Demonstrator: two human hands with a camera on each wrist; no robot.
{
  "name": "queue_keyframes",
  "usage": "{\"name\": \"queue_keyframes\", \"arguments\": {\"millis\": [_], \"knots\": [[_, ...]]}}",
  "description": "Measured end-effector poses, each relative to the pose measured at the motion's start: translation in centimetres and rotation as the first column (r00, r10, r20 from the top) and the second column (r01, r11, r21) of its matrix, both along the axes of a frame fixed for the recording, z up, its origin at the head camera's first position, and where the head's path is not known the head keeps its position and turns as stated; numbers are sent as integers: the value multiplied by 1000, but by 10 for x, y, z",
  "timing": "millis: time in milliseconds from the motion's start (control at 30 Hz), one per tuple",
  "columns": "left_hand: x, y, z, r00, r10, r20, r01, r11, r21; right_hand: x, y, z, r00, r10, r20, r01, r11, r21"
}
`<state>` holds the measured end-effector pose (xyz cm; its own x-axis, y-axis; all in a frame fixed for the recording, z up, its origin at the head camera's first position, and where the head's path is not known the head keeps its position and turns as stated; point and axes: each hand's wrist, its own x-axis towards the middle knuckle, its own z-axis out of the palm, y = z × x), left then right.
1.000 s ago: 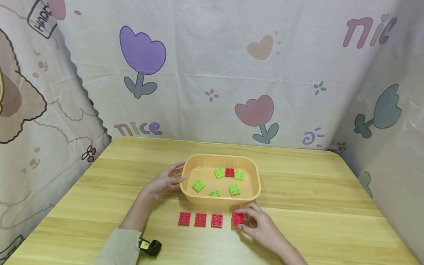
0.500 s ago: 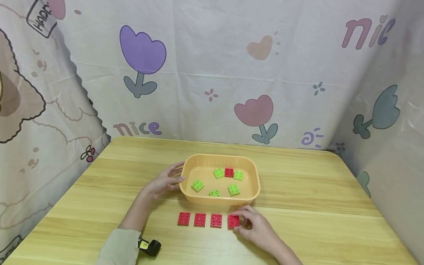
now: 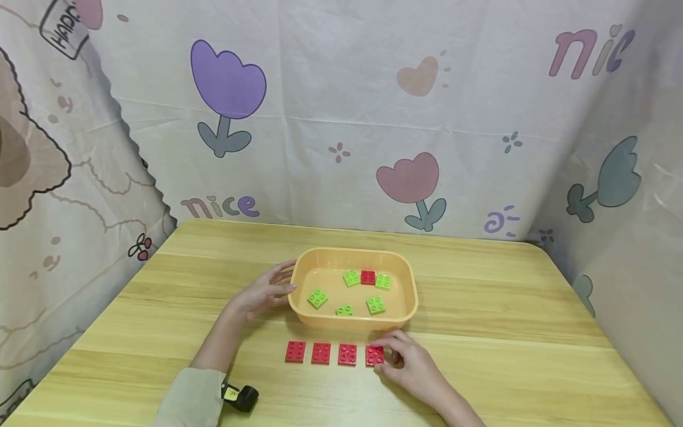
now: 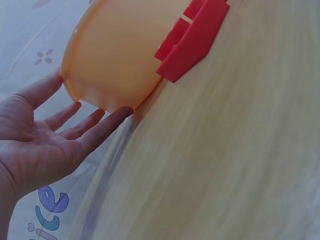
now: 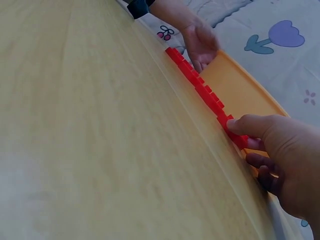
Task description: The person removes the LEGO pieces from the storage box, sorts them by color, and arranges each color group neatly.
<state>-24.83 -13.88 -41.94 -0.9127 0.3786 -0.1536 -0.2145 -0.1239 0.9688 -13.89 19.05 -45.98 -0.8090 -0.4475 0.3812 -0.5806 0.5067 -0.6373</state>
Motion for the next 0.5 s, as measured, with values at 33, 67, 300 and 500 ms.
{"name": "queue_keyframes", "arguments": {"millis": [33, 67, 300, 500], "knots": [[0, 0, 0, 1000, -1, 1, 1, 1000, 0, 0, 0, 0, 1000, 0, -5, 0, 1000, 2], [0, -1, 0, 1000, -3, 0, 3, 1000, -2, 0, -1, 0, 1000, 0, -7, 0, 1000, 3], [0, -2, -1, 1000, -9, -2, 9, 1000, -7, 1, -1, 1, 1000, -5, 4, 5, 1000, 6], [0, -1, -1, 1000, -10, -4, 10, 1000, -6, 2, 1, 2, 1000, -7, 27, 7, 1000, -8]]}}
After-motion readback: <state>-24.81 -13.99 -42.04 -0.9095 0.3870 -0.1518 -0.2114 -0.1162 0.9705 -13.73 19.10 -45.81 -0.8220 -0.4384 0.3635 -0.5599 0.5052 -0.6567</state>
